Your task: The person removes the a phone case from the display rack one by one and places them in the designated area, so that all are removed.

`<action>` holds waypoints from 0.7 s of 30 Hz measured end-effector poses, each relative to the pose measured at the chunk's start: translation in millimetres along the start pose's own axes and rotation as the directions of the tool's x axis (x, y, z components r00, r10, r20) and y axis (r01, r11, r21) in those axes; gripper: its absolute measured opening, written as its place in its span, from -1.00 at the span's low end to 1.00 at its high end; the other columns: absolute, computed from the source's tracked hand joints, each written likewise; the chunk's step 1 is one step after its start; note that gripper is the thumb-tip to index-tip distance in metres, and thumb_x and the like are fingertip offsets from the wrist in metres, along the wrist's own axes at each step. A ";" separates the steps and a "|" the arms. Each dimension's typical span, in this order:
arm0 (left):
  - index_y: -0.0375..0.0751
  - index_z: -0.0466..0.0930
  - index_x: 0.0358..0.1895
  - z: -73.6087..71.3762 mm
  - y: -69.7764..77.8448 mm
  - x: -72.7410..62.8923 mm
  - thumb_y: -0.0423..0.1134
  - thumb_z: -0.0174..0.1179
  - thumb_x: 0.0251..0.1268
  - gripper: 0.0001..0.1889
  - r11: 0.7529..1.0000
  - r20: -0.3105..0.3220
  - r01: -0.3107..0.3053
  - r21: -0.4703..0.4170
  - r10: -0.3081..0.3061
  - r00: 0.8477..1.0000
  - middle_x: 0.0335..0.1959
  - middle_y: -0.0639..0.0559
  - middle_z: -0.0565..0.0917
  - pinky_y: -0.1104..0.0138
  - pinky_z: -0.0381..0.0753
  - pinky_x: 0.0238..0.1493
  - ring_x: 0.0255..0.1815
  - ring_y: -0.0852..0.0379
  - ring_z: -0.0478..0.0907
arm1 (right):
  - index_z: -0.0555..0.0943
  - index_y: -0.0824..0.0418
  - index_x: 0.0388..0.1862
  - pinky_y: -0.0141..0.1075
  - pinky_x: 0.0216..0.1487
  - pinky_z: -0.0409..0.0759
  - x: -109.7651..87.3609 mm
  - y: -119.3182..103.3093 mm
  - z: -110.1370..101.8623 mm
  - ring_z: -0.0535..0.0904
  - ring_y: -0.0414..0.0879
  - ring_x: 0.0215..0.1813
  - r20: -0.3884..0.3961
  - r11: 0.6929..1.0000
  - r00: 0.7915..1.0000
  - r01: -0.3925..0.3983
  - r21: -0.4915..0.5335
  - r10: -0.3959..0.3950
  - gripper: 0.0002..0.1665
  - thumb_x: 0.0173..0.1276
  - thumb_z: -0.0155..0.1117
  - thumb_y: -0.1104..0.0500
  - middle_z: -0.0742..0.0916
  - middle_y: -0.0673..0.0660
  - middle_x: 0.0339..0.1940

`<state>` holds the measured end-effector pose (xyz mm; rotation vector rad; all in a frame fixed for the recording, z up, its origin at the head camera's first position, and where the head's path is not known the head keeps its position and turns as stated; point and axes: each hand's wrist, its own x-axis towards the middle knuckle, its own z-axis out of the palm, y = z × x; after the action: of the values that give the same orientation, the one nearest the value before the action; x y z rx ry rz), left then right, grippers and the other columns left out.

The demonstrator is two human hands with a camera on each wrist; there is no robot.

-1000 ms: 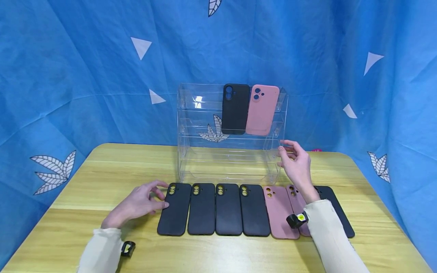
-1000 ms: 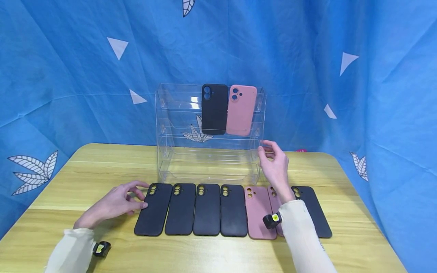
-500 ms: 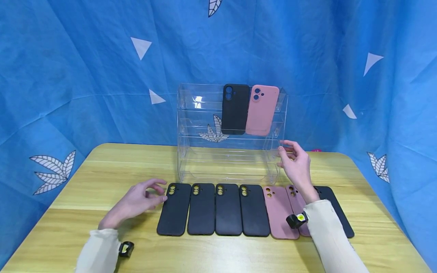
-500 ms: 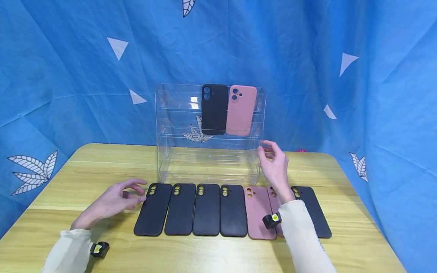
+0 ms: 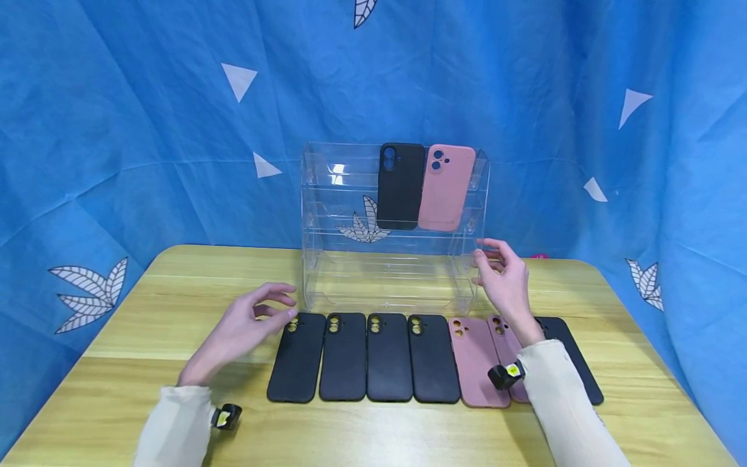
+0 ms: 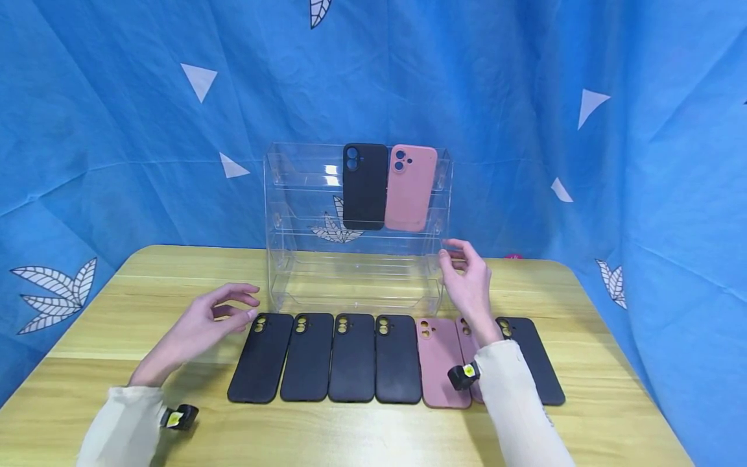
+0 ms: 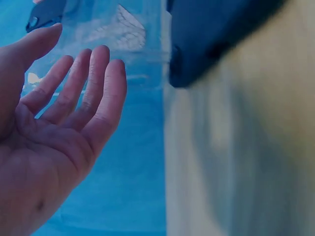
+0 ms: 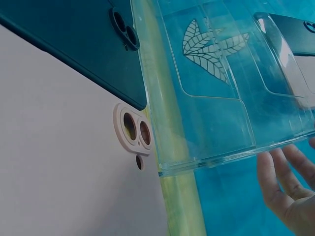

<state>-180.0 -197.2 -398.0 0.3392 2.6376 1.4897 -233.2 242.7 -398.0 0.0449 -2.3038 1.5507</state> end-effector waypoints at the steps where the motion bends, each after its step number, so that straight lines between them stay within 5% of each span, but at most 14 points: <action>1: -0.06 0.50 0.34 0.6 3.5 1.0 -0.03 0.31 0.41 -0.50 1.000 -0.003 -0.007 0.001 0.007 1.000 0.16 -0.10 0.66 0.26 0.75 -0.07 0.03 -0.02 0.73 | 0.51 0.23 0.37 -0.42 -0.27 0.79 0.3 0.1 0.0 0.66 -0.42 -0.15 0.001 1.000 1.000 -0.003 0.000 0.003 -0.50 0.61 0.10 0.00 0.69 0.32 0.15; 8: 0.10 0.50 0.32 5.5 29.1 9.9 0.00 0.31 0.41 -0.54 0.998 -0.007 -0.046 -0.047 0.045 0.999 0.16 -0.04 0.66 0.14 0.76 0.00 0.06 0.01 0.71 | 0.50 0.22 0.37 -0.41 -0.27 0.79 0.7 -0.9 0.0 0.68 -0.34 -0.12 0.006 1.000 1.000 -0.015 -0.006 0.015 -0.49 0.61 0.10 -0.02 0.69 0.30 0.15; 21: 0.03 0.52 0.34 17.0 66.6 36.0 -0.06 0.30 0.43 -0.54 0.984 -0.050 -0.142 -0.108 0.137 0.989 0.15 -0.10 0.67 0.17 0.73 0.02 0.07 0.00 0.69 | 0.52 0.21 0.34 -0.41 -0.27 0.79 1.2 -0.7 0.2 0.71 -0.25 -0.10 0.003 1.000 1.000 -0.015 -0.002 0.015 -0.52 0.61 0.10 -0.01 0.69 0.31 0.13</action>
<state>-202.0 -141.3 -348.9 0.4965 2.5975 1.6957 -234.1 242.4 -397.0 0.0297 -2.3135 1.5571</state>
